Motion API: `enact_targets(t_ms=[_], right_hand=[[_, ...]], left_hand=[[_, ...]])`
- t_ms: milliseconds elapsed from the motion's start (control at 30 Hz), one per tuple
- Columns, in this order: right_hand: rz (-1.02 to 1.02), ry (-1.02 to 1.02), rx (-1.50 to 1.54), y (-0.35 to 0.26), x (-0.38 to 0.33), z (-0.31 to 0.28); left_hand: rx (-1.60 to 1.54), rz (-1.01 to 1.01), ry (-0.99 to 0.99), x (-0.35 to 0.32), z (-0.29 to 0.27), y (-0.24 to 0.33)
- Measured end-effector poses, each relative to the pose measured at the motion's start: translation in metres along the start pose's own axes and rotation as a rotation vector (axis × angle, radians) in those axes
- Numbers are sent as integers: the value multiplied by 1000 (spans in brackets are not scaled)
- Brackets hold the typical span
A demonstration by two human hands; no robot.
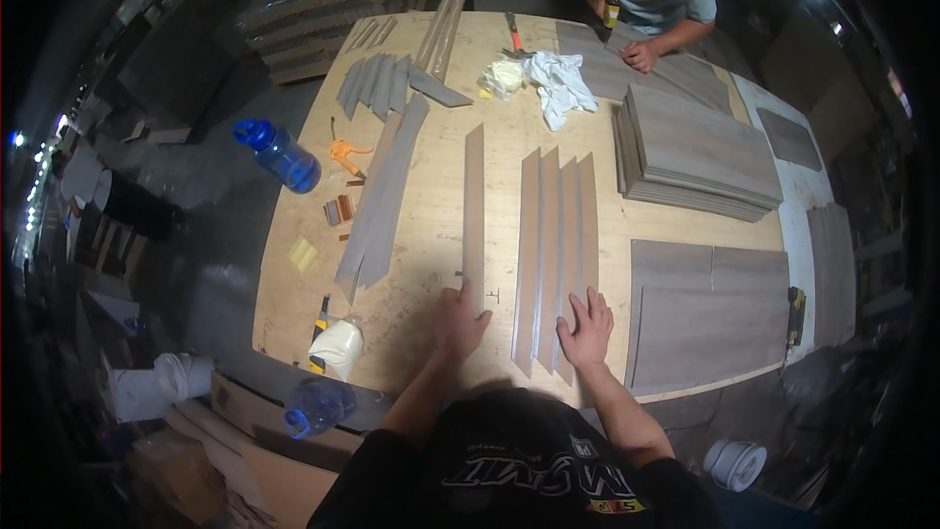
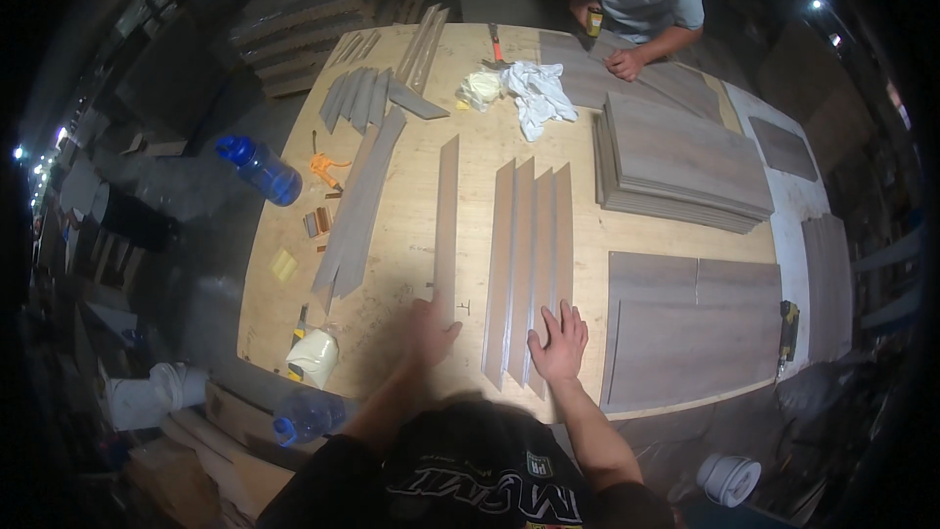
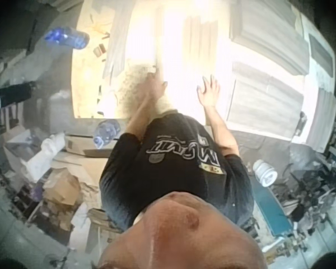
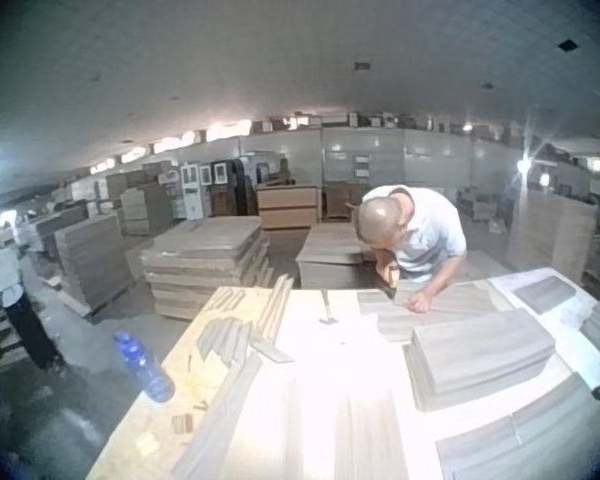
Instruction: The recorder uses a pneumatic nail gun and wood glue to assemble various wooden door or furniture panels on a large work table.
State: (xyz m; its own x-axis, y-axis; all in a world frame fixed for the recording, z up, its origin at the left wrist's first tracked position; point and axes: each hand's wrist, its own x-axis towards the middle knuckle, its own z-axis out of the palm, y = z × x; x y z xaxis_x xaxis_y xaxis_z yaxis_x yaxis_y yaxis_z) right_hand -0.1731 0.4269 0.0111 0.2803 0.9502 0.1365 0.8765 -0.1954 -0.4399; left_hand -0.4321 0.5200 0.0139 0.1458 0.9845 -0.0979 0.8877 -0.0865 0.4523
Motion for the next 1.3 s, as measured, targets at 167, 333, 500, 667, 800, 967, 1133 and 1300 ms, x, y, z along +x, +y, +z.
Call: enact_targets(t_ms=[167,333,500,667,800,967,1133,1300], right_hand=[[-3,20,13,4,-1,3],[-3,10,9,3,0,1],[12,2,-1,3,0,2],[9,-20,-19,2,0,0],[10,-21,-9,4,1,1],[-12,-18,-32,5,0,1],[-11,-26,-28,3,0,2],[-20,-60,-15,4,2,1]], left_hand=[[-57,56,-60,-19,-3,30],[-30,78,-62,-21,7,40],[-70,87,-89,-27,3,40],[-144,160,-32,-34,10,37],[-161,172,-39,-33,8,37],[-281,228,-35,-16,2,14],[-327,185,130,7,-6,-38],[-208,97,186,32,-85,-51]])
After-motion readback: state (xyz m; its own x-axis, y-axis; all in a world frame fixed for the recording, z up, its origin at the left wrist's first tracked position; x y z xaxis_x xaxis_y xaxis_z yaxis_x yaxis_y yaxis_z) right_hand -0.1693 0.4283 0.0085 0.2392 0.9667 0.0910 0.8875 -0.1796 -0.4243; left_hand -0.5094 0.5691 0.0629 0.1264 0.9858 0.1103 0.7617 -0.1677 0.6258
